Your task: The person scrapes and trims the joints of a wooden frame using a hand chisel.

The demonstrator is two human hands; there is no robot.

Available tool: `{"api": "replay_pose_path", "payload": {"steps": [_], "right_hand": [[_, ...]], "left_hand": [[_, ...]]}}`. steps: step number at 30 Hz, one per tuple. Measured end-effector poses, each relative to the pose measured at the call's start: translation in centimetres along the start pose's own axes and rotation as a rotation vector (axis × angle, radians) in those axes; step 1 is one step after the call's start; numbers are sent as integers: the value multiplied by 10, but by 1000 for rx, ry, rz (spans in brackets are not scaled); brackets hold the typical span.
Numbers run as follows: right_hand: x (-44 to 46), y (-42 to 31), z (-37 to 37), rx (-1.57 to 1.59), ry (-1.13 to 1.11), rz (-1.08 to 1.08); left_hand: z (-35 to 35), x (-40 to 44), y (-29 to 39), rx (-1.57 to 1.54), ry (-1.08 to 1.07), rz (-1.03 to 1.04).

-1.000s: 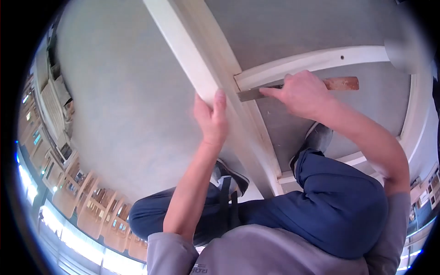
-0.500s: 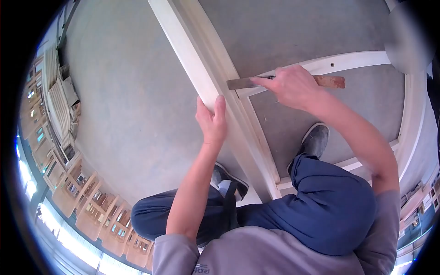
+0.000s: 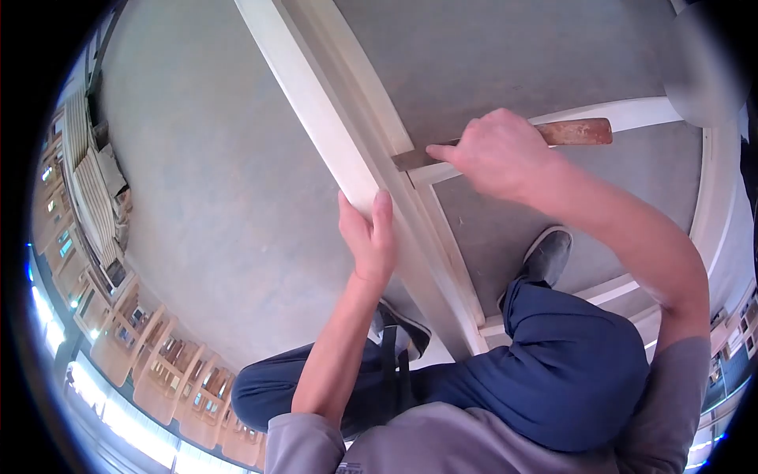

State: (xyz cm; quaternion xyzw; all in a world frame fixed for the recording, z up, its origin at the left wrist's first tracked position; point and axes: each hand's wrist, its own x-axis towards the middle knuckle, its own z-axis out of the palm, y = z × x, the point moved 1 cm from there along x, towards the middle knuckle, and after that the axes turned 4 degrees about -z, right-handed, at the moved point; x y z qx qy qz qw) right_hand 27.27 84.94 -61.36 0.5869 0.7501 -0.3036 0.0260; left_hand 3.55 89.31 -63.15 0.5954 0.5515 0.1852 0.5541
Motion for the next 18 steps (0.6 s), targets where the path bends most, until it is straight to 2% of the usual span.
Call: {"api": "replay_pose_path", "payload": {"steps": [3,6,9,12,15,18], "right_hand": [[-4,11,12,49,-55,65],[-1,24,14,88,-118,31],[0,29,27,73,2,-22],[-7,21,29,217,183,48],[-25,16,23,338,228,59],[-22,1,7,199,184,158]], "left_hand": [[2,0,-7,26,5,56],[-2,-3,-2,45,16,41],[2,-2,-2,51,20,39],[-3,2,0,117,35,69],[-2,3,-2,121,38,88],[-4,0,-3,131,45,98]]}}
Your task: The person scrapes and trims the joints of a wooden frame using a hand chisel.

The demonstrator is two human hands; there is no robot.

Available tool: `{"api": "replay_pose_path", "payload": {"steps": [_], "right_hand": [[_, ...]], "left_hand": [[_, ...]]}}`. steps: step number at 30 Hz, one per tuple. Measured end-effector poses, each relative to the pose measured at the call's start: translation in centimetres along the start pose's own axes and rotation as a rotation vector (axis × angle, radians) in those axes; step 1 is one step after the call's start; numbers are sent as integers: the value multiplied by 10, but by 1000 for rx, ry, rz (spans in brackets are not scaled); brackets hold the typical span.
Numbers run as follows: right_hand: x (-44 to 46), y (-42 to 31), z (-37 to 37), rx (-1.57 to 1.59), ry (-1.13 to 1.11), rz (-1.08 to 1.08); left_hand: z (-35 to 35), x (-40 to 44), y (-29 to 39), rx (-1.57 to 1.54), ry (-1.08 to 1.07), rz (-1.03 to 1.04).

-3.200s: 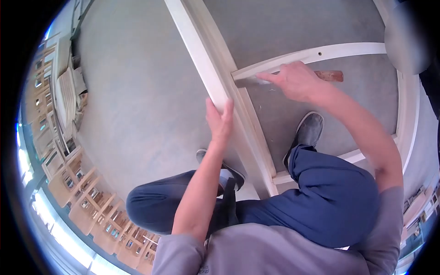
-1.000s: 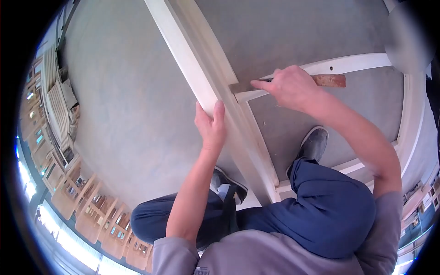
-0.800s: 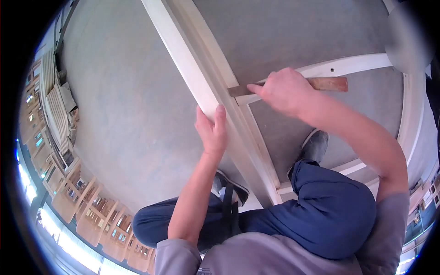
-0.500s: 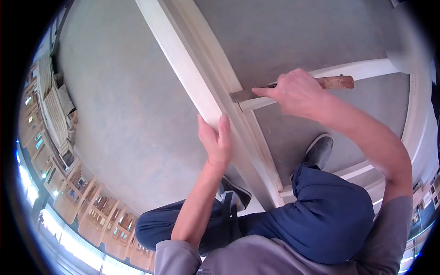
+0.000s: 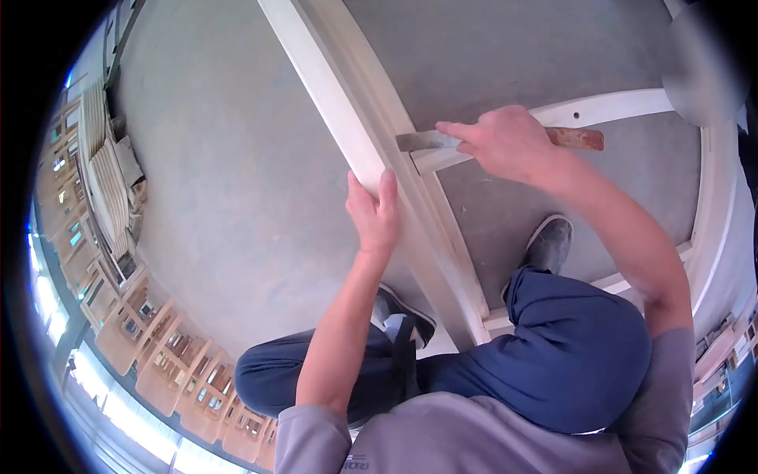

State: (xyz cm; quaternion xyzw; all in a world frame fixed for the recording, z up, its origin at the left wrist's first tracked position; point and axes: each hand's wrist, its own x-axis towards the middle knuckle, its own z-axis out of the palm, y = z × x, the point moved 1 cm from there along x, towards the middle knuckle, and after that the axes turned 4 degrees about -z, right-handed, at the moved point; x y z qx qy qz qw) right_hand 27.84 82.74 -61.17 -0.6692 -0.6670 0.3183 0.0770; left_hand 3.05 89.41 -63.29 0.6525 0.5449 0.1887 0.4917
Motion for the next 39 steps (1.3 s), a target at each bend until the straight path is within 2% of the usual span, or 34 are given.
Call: {"api": "replay_pose_path", "payload": {"steps": [12,18,21,27,30,33,36,39], "right_hand": [[26,-5,-4,-134,-21,-79],[48,-14,-14,-252,-197,-67],[57,0,-13,-146,-222,-45],[44,23,2,-31,-126,-22],[35,23,35,-35,18,-117],[21,27,34,345,279,-118],[31,22,14,107,157,-11],[44,19,8,-6,82,-27]], "left_hand": [[0,-1,1,-2,-11,-14],[1,0,9,11,-11,-52],[1,-2,6,2,-18,-57],[7,1,8,-27,-7,-33],[0,2,9,95,33,-27],[4,29,21,161,53,-36],[4,33,28,184,92,-1],[3,34,24,198,86,14]]}}
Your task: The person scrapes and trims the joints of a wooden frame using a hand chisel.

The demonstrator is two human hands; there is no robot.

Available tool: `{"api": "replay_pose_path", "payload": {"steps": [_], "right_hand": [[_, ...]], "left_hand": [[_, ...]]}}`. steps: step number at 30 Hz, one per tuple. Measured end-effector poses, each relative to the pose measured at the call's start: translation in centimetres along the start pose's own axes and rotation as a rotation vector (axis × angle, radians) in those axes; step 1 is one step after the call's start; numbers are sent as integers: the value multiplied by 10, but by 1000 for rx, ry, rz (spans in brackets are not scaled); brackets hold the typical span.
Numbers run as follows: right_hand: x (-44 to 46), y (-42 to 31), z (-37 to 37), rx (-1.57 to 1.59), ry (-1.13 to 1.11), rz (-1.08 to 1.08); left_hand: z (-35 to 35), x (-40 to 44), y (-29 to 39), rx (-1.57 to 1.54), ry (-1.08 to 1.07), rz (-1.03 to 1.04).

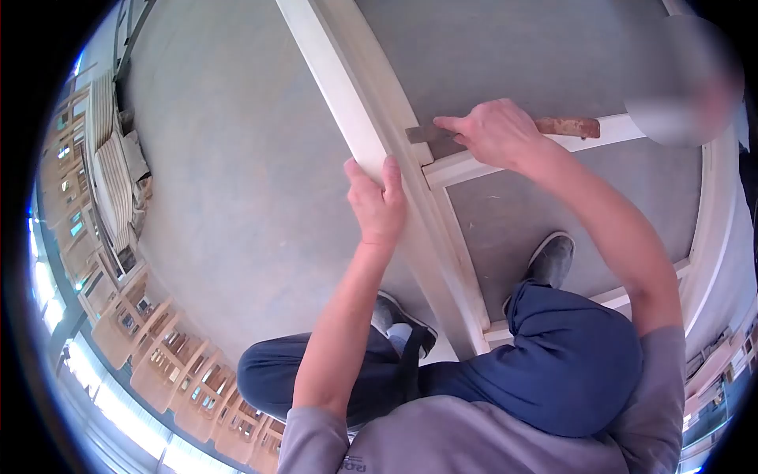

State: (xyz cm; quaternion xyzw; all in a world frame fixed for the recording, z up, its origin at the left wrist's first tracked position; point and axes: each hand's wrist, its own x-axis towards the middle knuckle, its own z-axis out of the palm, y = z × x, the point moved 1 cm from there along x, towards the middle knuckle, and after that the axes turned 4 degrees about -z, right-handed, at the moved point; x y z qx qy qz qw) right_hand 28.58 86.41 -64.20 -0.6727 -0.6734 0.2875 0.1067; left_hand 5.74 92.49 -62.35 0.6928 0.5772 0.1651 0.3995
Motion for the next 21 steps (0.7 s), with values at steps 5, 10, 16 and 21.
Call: {"api": "replay_pose_path", "payload": {"steps": [5,10,16,21], "right_hand": [[15,-7,-12,-54,-88,-63],[26,-20,-16,-161,-251,-101],[33,-39,-8,-190,-162,-72],[40,-18,-16,-108,-245,-62]], "left_hand": [[2,-2,-6,25,20,-21],[-4,2,-48,5,-191,-137],[-3,3,-35,-110,-48,-53],[-5,2,-20,-92,-68,-85]]}}
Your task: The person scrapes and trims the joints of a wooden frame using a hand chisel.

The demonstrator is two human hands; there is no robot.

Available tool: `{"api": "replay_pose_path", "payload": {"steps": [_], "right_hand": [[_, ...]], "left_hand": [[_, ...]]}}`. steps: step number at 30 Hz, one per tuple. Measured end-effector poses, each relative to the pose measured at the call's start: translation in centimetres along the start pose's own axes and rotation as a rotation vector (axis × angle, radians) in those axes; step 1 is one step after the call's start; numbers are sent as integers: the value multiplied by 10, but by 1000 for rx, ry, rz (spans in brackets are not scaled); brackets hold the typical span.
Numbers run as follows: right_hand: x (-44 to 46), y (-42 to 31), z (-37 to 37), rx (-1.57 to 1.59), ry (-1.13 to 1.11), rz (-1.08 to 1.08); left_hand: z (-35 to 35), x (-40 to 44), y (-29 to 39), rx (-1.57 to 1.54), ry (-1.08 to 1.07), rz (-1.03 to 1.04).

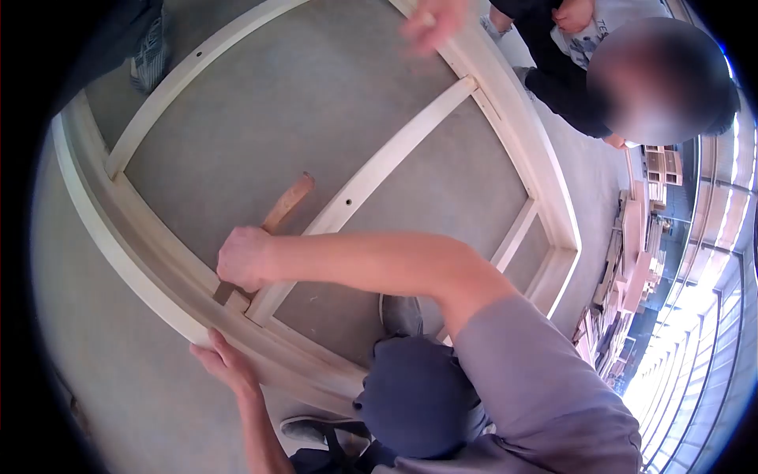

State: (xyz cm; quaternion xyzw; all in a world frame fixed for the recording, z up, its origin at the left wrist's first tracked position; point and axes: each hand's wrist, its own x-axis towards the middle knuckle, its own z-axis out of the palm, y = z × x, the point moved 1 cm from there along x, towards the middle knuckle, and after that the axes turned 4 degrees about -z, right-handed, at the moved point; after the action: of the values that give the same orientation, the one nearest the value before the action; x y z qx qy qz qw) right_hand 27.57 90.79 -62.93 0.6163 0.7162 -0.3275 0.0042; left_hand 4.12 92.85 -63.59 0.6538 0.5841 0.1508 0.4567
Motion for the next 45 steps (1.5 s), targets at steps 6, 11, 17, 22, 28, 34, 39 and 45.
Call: {"api": "replay_pose_path", "payload": {"steps": [6,11,17,22,28,34,39,45], "right_hand": [[-7,14,30,126,148,-32],[-11,9,30,103,145,-18],[-51,9,19,448,401,76],[-45,19,33,259,302,195],[-68,-4,41,430,309,312],[-163,-5,87,788,599,657],[-248,-27,149,588,728,749],[-331,-76,173,526,-44,650]], "left_hand": [[-2,-8,4,64,0,15],[-6,-8,1,98,10,61],[-3,-7,3,72,21,62],[-7,-6,-1,93,24,65],[-11,2,-24,179,30,136],[-7,-5,-3,75,5,73],[-9,-4,-7,77,-6,113],[-8,-4,-8,94,7,115]]}}
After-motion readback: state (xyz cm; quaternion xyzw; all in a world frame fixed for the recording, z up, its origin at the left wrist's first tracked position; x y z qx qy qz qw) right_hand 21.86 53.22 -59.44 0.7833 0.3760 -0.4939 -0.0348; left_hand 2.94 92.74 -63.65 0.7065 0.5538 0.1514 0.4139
